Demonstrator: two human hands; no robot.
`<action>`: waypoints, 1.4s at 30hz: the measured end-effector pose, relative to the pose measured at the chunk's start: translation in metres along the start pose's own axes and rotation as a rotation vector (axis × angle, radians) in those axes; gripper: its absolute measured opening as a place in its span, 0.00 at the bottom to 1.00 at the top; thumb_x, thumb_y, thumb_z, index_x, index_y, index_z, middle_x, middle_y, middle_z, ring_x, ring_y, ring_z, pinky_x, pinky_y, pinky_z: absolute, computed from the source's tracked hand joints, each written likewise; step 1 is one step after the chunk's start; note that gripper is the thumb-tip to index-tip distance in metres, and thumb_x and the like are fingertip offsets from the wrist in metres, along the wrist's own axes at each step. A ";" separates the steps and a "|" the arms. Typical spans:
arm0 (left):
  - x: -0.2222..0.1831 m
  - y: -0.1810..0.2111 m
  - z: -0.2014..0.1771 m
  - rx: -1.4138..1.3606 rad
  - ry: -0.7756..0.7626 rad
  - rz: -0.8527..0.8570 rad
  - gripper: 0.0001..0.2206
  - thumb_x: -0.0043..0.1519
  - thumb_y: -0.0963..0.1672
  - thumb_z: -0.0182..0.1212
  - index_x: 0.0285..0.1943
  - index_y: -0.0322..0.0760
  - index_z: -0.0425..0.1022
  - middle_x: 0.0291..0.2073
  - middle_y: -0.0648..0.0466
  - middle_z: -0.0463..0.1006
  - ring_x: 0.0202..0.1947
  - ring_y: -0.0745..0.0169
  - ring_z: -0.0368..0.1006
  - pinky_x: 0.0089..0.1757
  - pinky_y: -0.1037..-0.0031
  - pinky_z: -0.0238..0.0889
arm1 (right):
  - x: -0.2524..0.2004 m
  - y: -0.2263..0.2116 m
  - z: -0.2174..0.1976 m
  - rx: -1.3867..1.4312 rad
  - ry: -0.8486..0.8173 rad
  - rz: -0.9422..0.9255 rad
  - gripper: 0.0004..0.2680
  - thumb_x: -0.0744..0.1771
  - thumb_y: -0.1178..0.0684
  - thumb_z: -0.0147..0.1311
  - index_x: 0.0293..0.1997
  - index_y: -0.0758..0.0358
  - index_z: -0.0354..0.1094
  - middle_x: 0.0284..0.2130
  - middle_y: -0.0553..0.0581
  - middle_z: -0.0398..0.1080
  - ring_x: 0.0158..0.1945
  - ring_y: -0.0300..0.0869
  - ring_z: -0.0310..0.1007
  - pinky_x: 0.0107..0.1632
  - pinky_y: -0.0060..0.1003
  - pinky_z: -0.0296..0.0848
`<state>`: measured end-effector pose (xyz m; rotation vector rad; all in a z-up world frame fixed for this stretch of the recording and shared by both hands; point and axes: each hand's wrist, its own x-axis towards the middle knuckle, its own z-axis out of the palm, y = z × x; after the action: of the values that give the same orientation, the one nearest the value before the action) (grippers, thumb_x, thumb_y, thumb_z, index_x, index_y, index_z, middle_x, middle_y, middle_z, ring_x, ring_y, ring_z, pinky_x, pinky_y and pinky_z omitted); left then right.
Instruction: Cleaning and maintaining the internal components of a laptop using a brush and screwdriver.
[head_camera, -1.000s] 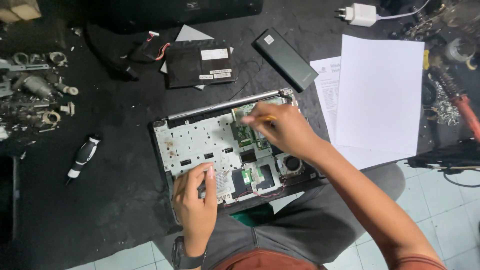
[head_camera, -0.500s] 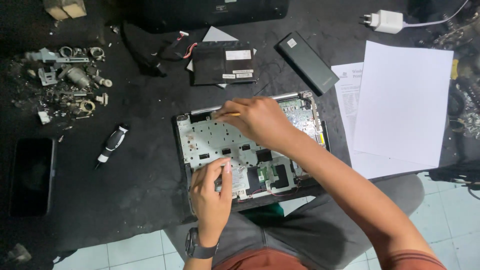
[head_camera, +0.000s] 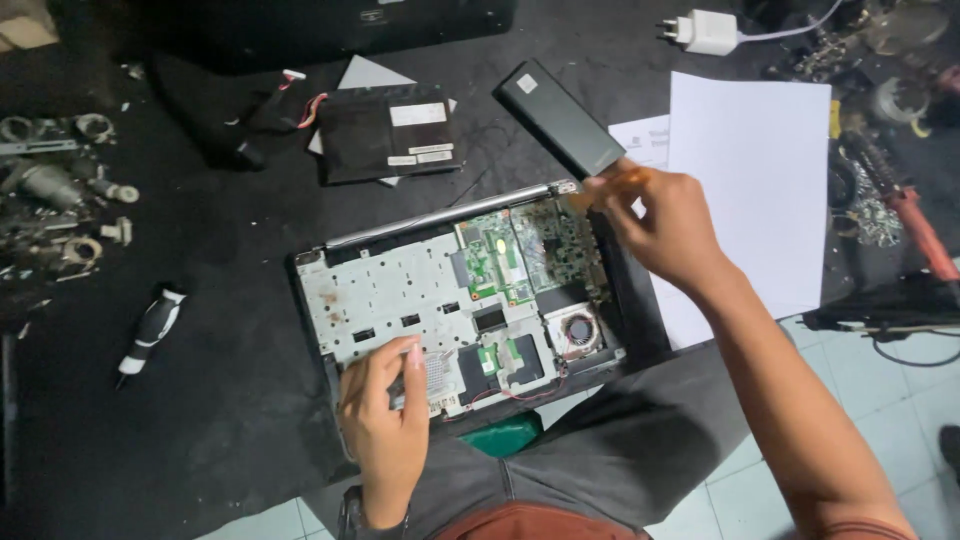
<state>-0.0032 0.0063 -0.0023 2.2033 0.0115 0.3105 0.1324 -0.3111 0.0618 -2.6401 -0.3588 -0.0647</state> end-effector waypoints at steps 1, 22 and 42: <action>0.000 0.000 0.000 -0.004 -0.007 0.003 0.08 0.69 0.45 0.56 0.51 0.40 0.79 0.42 0.53 0.84 0.41 0.57 0.81 0.46 0.68 0.72 | -0.001 -0.006 -0.003 -0.003 0.002 0.008 0.07 0.69 0.62 0.52 0.42 0.63 0.79 0.45 0.51 0.80 0.25 0.38 0.71 0.32 0.37 0.69; -0.003 -0.001 0.001 -0.025 -0.051 -0.085 0.09 0.69 0.43 0.57 0.53 0.34 0.78 0.43 0.46 0.82 0.45 0.54 0.80 0.41 0.67 0.78 | -0.092 -0.027 0.008 0.472 0.237 0.499 0.12 0.73 0.50 0.44 0.34 0.63 0.67 0.24 0.54 0.73 0.20 0.36 0.72 0.27 0.26 0.65; -0.001 0.002 0.000 -0.052 -0.021 -0.058 0.08 0.68 0.41 0.59 0.53 0.31 0.78 0.44 0.43 0.81 0.47 0.55 0.79 0.44 0.69 0.78 | -0.097 -0.020 0.017 0.638 0.316 0.574 0.11 0.74 0.51 0.44 0.38 0.68 0.65 0.22 0.58 0.68 0.23 0.42 0.72 0.35 0.30 0.73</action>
<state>-0.0048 0.0047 -0.0007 2.1506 0.0555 0.2524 0.0332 -0.3096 0.0456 -1.9627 0.4240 -0.1488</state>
